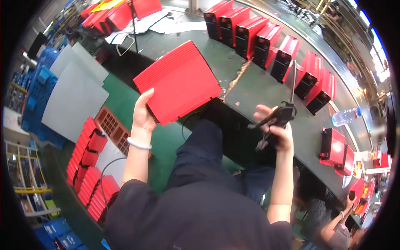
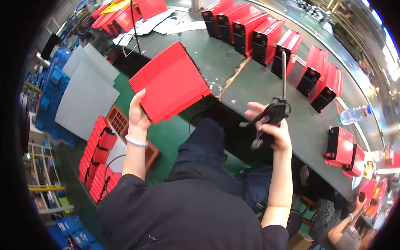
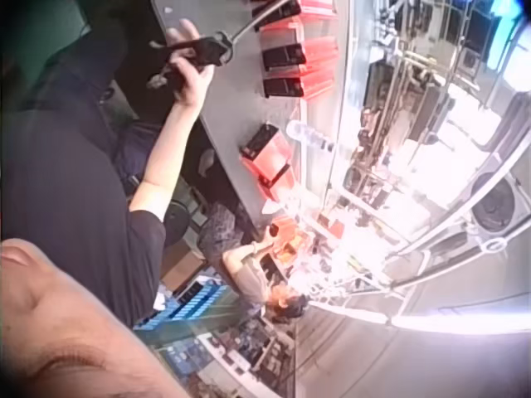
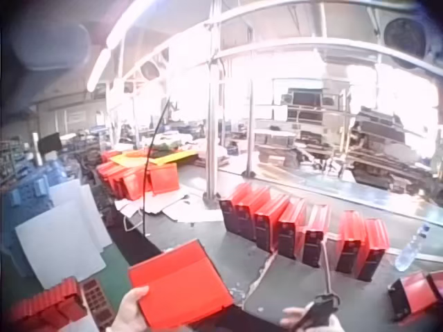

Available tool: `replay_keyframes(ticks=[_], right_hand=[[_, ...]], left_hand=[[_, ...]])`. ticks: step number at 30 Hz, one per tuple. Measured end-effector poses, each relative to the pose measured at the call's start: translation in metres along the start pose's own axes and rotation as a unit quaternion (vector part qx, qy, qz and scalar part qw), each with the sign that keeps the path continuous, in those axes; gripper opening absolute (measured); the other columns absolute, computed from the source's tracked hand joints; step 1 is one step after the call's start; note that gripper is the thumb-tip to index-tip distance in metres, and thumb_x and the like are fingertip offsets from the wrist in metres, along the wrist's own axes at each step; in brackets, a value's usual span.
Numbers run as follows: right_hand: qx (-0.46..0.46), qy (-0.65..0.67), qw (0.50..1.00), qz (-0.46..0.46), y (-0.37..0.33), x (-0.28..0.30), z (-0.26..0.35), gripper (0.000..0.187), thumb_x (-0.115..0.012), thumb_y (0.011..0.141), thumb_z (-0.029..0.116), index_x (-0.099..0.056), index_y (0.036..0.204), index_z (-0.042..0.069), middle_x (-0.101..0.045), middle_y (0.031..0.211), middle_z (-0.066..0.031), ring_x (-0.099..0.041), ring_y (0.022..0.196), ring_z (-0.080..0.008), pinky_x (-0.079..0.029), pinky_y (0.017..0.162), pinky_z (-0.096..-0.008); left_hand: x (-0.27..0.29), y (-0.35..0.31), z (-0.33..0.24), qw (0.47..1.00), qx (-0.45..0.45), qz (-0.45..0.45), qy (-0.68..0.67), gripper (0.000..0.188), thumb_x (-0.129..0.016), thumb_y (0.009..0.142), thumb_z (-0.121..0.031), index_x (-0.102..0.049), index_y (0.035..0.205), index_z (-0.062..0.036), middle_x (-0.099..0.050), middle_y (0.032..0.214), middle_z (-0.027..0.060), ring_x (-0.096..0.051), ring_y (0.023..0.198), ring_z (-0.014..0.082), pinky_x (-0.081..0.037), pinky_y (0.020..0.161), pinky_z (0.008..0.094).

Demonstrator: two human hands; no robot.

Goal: Cleaning and inspecting red metal electronic power inverter casings at a factory workstation using a cloth and air duster.

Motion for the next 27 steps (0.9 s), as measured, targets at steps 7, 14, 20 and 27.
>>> replay_keyframes(ticks=[7, 14, 20, 27], right_hand=[[-0.193, -0.359, 0.838, 0.361, -0.035, -0.096, -0.097, 0.026, -0.060, 0.085, 0.024, -0.055, 0.096, 0.001, -0.062, 0.078, -0.0087, -0.058, 0.074, -0.0205, -0.046, 0.071, -0.0313], [-0.229, -0.450, 0.813, 0.289, -0.011, -0.106, -0.161, 0.029, -0.056, 0.082, 0.029, -0.052, 0.085, 0.000, -0.062, 0.081, -0.0186, -0.062, 0.081, -0.0344, -0.047, 0.073, -0.0405], [-0.239, -0.470, 0.782, 0.333, -0.016, -0.128, -0.186, 0.030, -0.054, 0.082, 0.030, -0.054, 0.089, 0.000, -0.062, 0.087, -0.0207, -0.061, 0.086, -0.0371, -0.047, 0.076, -0.0433], [-0.223, -0.463, 0.787, 0.342, -0.016, -0.134, -0.199, 0.021, -0.057, 0.081, 0.021, -0.054, 0.086, 0.001, -0.065, 0.073, -0.0106, -0.064, 0.071, -0.0211, -0.049, 0.069, -0.0335]], left_hand=[[0.079, -0.029, -0.050, 0.996, -0.052, -0.068, 0.033, 0.043, -0.058, 0.087, -0.021, -0.050, 0.121, 0.0029, -0.060, 0.116, 0.0142, -0.059, 0.106, 0.0266, -0.049, 0.092, 0.0400], [0.153, -0.075, -0.072, 0.964, -0.069, -0.207, 0.149, 0.043, -0.060, 0.087, -0.023, -0.052, 0.122, 0.0007, -0.060, 0.118, 0.0124, -0.058, 0.108, 0.0249, -0.048, 0.094, 0.0393], [0.186, -0.098, -0.069, 0.954, -0.012, -0.242, 0.176, 0.045, -0.059, 0.087, -0.026, -0.052, 0.123, 0.0004, -0.060, 0.119, 0.0114, -0.059, 0.108, 0.0233, -0.048, 0.092, 0.0371], [0.216, -0.109, -0.064, 0.928, -0.021, -0.274, 0.250, 0.047, -0.062, 0.085, -0.021, -0.050, 0.125, -0.0016, -0.063, 0.112, 0.0086, -0.062, 0.100, 0.0204, -0.051, 0.087, 0.0337]])
Point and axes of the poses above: each hand's wrist, its own y-axis towards the middle knuckle, its own x-axis out of the back of the hand, z = x × y, the point moved 6 cm from there along y, towards the middle knuckle
